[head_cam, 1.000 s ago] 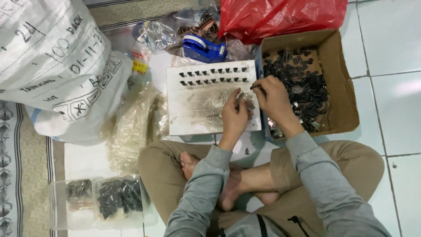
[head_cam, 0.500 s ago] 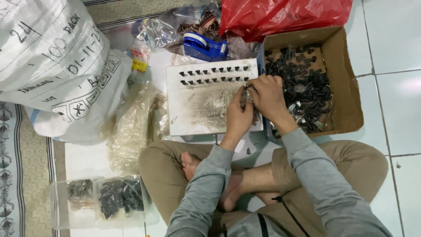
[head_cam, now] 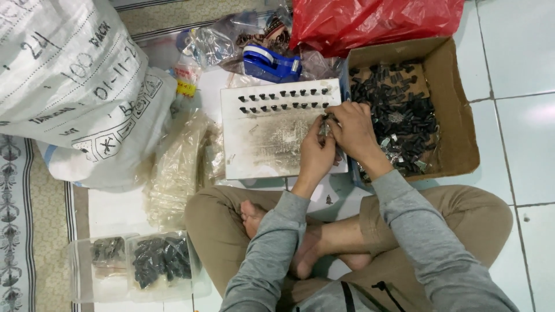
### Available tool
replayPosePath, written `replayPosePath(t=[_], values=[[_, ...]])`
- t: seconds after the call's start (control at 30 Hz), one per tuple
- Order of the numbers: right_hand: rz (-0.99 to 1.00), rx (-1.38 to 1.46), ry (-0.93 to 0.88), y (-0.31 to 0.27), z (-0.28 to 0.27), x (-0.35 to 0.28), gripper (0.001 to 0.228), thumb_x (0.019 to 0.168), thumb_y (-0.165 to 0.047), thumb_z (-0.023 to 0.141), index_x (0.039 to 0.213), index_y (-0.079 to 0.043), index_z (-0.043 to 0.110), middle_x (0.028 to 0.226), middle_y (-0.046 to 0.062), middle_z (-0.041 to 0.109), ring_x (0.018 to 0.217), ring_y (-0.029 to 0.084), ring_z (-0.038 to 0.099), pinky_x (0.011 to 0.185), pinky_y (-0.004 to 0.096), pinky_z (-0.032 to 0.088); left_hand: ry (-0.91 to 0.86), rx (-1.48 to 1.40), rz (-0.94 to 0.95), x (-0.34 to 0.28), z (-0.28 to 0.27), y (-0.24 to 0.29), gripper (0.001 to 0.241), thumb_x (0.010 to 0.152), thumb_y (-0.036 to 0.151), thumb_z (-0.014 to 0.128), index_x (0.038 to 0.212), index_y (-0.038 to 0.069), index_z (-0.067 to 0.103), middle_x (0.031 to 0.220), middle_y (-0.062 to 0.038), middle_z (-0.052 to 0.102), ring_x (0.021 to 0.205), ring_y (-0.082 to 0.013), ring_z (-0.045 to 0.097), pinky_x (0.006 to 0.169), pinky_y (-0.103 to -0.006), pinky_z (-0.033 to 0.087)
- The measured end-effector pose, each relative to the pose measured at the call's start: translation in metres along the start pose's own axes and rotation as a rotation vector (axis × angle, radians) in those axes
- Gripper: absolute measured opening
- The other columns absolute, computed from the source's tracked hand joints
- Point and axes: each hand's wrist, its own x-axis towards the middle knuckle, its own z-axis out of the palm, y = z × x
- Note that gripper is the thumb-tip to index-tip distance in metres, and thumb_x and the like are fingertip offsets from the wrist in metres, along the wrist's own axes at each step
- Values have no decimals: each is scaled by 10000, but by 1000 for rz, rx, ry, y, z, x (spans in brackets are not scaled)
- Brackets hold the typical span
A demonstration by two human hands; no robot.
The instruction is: Assembling small black components into a white plastic grid template by hand while sitting on the floor.
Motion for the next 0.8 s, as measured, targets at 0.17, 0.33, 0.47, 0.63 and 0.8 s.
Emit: replayPosePath(t=[0.17, 0.33, 0.47, 0.63, 0.8], values=[[12, 28, -6, -4, -4, -1, 226, 959, -167, 739, 1181, -141, 706, 884, 33, 623, 944, 230, 626, 995, 407, 375, 12, -2, 8, -4, -1, 6, 569, 970, 30, 483, 1505, -113, 353, 770, -233, 705, 499, -261, 689, 374, -311, 607], [48, 61, 3, -11, -14, 1, 234, 942, -122, 737, 1176, -122, 717, 897, 50, 642, 959, 246, 632, 992, 412, 377, 14, 16, 6, -5, -2, 9, 572, 956, 30, 479, 1496, -113, 358, 774, -224, 710, 500, -257, 694, 364, -306, 602], [66, 126, 81, -18, -26, -2, 235, 959, -150, 722, 1190, -115, 699, 926, 76, 630, 964, 289, 624, 974, 435, 396, 144, 203, 206, -10, 0, 4, 458, 963, 97, 557, 1399, -36, 515, 823, -181, 717, 674, -273, 701, 529, -388, 543], [79, 130, 182, -24, -56, -18, 210, 957, -152, 712, 1161, -100, 707, 941, 83, 615, 945, 319, 621, 902, 433, 427, 208, 347, 567, -25, 7, 1, 222, 995, 100, 591, 1192, 26, 663, 728, -137, 711, 601, -268, 682, 485, -328, 490], [285, 77, -231, -2, -119, -31, 265, 958, -152, 687, 1177, -10, 733, 1028, 206, 680, 988, 398, 671, 856, 488, 532, 76, 624, 900, -40, 19, 10, 147, 939, 30, 639, 1073, 65, 688, 708, -76, 675, 578, -199, 646, 463, -289, 538]])
